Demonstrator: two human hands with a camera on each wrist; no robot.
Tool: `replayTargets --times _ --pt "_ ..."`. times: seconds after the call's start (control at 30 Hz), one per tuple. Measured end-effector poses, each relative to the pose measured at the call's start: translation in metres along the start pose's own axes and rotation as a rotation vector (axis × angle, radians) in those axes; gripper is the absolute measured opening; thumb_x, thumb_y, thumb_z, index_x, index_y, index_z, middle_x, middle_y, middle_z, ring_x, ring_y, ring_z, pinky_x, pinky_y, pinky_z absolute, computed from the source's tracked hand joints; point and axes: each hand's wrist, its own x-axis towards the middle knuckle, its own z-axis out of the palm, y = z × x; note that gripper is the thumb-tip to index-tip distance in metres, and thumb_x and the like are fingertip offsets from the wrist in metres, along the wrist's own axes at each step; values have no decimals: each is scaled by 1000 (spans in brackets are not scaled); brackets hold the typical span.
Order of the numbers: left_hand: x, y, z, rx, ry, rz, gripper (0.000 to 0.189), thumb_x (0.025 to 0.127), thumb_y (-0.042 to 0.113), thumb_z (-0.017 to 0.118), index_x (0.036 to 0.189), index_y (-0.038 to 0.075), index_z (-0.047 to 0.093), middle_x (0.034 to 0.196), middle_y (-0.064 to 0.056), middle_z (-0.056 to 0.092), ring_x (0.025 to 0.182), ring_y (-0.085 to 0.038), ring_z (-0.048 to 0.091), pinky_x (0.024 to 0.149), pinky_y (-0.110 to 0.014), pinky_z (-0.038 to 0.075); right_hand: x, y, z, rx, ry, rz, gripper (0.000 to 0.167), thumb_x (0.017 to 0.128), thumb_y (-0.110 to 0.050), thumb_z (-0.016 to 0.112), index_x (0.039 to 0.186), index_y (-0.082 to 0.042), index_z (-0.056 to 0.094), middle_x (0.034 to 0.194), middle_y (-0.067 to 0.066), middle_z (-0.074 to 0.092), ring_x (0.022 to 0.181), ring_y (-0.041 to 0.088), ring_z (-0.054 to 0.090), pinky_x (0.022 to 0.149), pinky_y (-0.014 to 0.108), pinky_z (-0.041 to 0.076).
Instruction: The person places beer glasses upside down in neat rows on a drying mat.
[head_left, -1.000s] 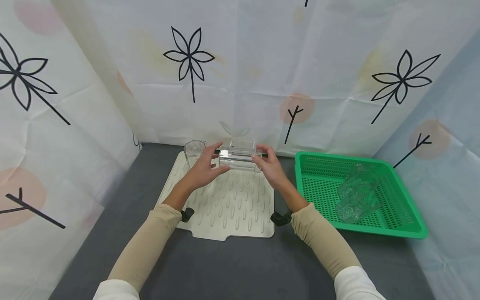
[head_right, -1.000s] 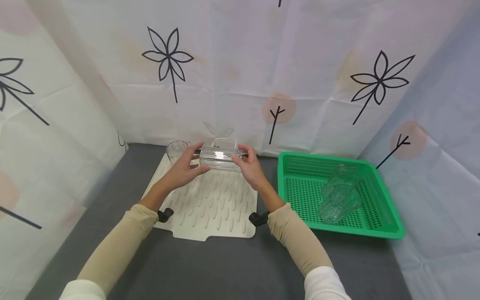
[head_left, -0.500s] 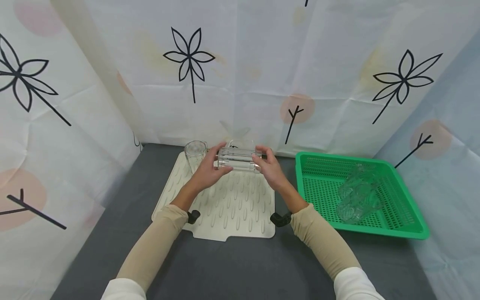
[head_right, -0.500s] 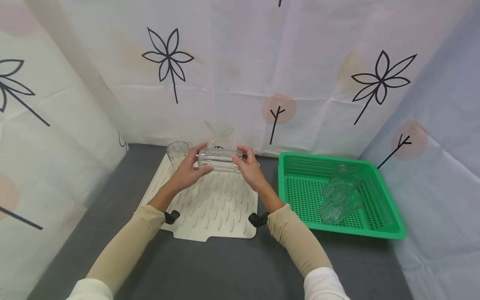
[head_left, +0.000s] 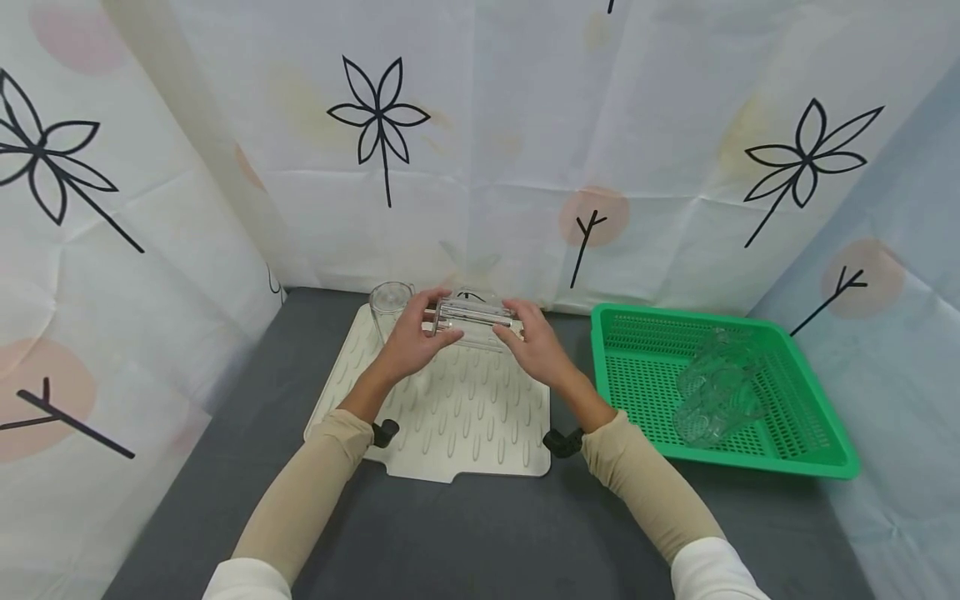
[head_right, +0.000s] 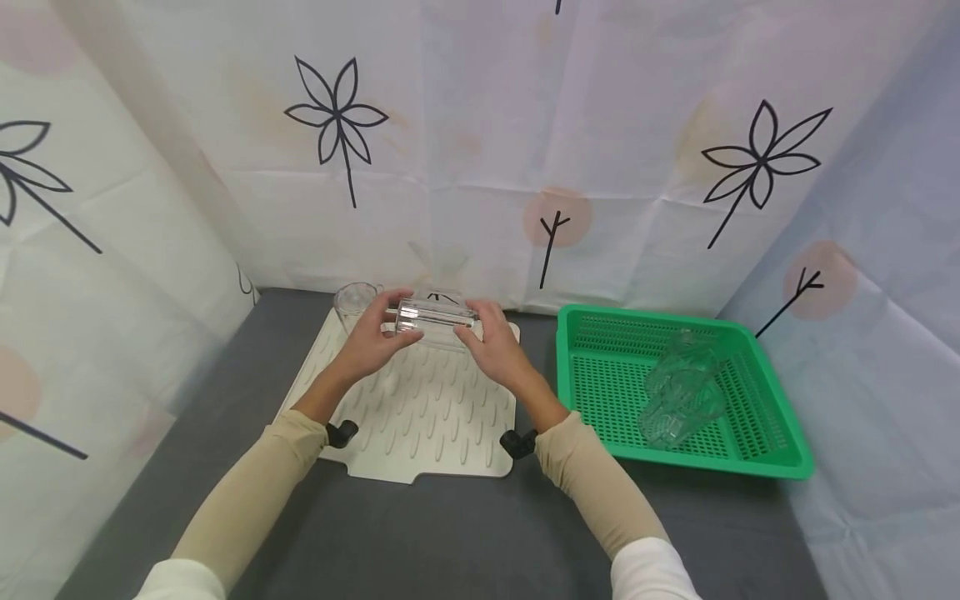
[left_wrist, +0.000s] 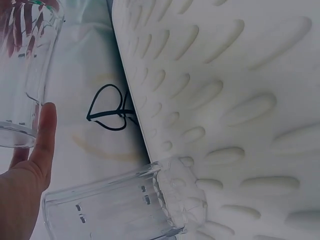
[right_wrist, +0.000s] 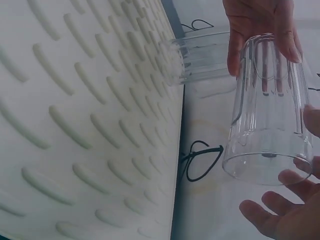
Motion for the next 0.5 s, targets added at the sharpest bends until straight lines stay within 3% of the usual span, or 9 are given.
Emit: replayTargets --times 0.13,0.27,0.5 --pt "0 3 0 1 3 -17 69 96 28 74 154 18 38 148 -15 45 123 -41 58 92 -51 59 -2 -6 3 -247 -14 -55 81 96 -35 73 158 -2 33 160 19 35 149 37 37 120 57 38" --pt "-1 7 1 14 4 -38 68 96 30 74 153 18 40 147 -16 45 118 -38 59 84 -46 60 -3 -12 10 -417 -27 -74 102 84 -40 84 159 -1 28 161 19 35 152 40 29 123 59 32" --pt "-1 10 4 47 -17 -64 68 96 37 73 152 19 41 147 -14 44 116 -36 57 82 -43 59 -1 -19 24 -589 -1 -58 107 81 -45 86 159 -5 26 159 16 38 146 40 31 122 61 30"
